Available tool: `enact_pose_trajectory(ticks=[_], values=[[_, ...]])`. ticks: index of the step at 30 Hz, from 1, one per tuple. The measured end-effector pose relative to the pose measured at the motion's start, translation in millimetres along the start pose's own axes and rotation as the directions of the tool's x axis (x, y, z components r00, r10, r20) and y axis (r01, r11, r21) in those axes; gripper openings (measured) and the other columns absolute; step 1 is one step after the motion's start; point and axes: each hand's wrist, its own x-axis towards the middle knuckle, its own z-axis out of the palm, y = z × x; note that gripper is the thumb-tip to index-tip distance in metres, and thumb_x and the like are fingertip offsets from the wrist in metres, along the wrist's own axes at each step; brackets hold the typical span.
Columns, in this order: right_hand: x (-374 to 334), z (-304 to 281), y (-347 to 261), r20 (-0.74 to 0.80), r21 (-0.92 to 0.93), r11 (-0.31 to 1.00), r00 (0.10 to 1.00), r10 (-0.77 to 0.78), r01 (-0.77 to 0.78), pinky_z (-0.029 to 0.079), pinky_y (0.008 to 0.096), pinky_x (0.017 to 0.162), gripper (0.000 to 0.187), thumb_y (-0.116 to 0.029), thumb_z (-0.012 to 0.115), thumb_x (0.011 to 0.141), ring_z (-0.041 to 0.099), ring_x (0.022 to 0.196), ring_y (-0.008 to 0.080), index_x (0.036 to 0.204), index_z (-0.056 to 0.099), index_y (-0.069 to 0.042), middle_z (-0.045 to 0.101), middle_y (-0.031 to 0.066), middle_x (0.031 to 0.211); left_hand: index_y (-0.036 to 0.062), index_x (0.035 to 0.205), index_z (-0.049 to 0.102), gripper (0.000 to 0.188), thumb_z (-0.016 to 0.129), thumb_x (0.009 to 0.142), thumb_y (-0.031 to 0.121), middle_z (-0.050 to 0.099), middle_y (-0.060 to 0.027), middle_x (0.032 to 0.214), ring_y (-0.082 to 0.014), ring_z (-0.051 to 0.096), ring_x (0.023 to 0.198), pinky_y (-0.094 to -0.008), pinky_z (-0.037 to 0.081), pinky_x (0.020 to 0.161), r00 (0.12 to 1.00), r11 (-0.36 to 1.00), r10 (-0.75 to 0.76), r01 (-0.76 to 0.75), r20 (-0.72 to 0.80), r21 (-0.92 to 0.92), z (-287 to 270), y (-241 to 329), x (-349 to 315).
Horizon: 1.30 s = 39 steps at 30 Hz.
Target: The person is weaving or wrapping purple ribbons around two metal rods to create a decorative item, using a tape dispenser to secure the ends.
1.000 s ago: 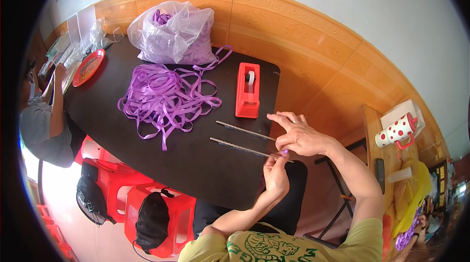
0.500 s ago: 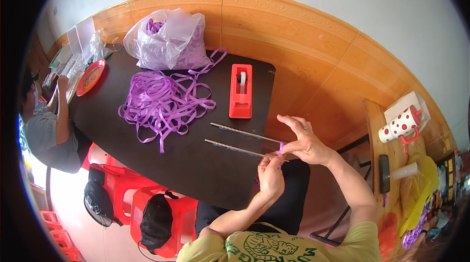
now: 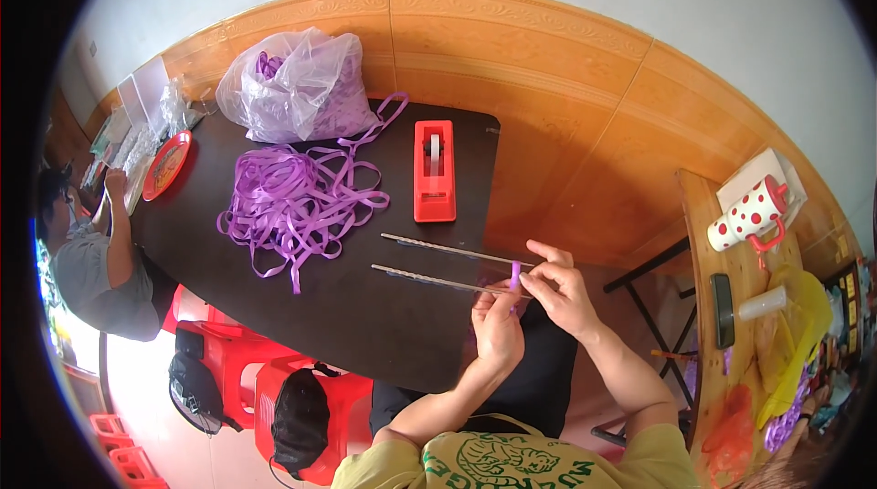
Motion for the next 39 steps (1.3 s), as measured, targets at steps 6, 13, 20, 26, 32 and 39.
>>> enact_pose_trajectory(ticks=[6,13,20,26,32,39], values=[[1.3,12.1,4.4,-0.010,0.000,0.993,0.993,0.121,-0.121,0.043,0.0322,0.083,0.010,-0.007,0.067,0.079,0.052,0.105,0.0206,0.074,0.064,0.001,0.055,0.0208,0.124,0.0012,0.089,0.063,0.010,0.055,0.085,-0.002,0.065,-0.0060,0.087,-0.0132,0.060,0.083,-0.0270,0.047,0.080,0.999,1.000,0.015,-0.014,0.031,-0.016,-0.1,-0.3,0.6],[13.6,13.0,-0.1,0.068,0.175,0.952,0.968,0.242,-0.250,0.044,0.0293,0.077,0.009,-0.002,0.064,0.080,0.054,0.102,0.0179,0.073,0.063,0.004,0.053,0.0253,0.122,0.0021,0.088,0.063,0.011,0.054,0.084,-0.004,0.064,-0.0047,0.087,-0.0120,0.059,0.083,-0.0255,0.045,0.080,0.997,0.997,0.059,-0.056,0.052,-0.050,-6.8,-7.5,4.5],[11.0,8.9,-7.7,0.020,0.179,0.937,0.953,0.303,-0.301,0.042,0.0354,0.081,0.017,-0.009,0.067,0.080,0.050,0.115,0.0273,0.069,0.064,0.004,0.062,0.0149,0.085,0.0024,0.089,0.063,0.013,0.053,0.083,-0.004,0.065,-0.0053,0.089,-0.0120,0.060,0.084,-0.0252,0.045,0.080,0.998,0.998,0.037,-0.034,0.055,-0.047,-9.6,-10.4,4.5],[5.5,10.7,-0.6,0.085,0.208,0.917,0.940,0.331,-0.342,0.045,0.0325,0.085,0.013,-0.005,0.065,0.082,0.055,0.104,0.0212,0.075,0.065,0.006,0.055,0.0235,0.113,0.0018,0.089,0.063,0.013,0.053,0.084,-0.004,0.066,-0.0064,0.088,-0.0138,0.061,0.084,-0.0273,0.047,0.081,0.993,0.992,0.073,-0.063,0.091,-0.105,-11.8,-14.8,7.4],[13.6,14.7,-12.5,0.128,0.182,0.920,0.936,0.327,-0.346,0.044,0.0347,0.087,0.007,0.001,0.062,0.079,0.048,0.118,0.0276,0.074,0.063,0.005,0.056,0.0239,0.110,0.0015,0.091,0.063,0.013,0.053,0.084,-0.005,0.066,-0.0075,0.090,-0.0147,0.062,0.085,-0.0287,0.048,0.083,0.991,0.991,0.079,-0.066,0.109,-0.114,-15.7,-18.6,9.5],[20.6,14.9,-18.9,0.159,0.239,0.868,0.899,0.407,-0.435,0.043,0.0342,0.089,0.005,0.001,0.062,0.079,0.050,0.114,0.0257,0.074,0.063,0.003,0.054,0.0255,0.115,0.0050,0.086,0.060,0.011,0.056,0.083,-0.005,0.060,-0.0002,0.080,-0.0078,0.053,0.074,-0.0219,0.042,0.074,0.997,0.995,0.057,-0.053,0.051,-0.087,-3.7,-8.0,4.4]])
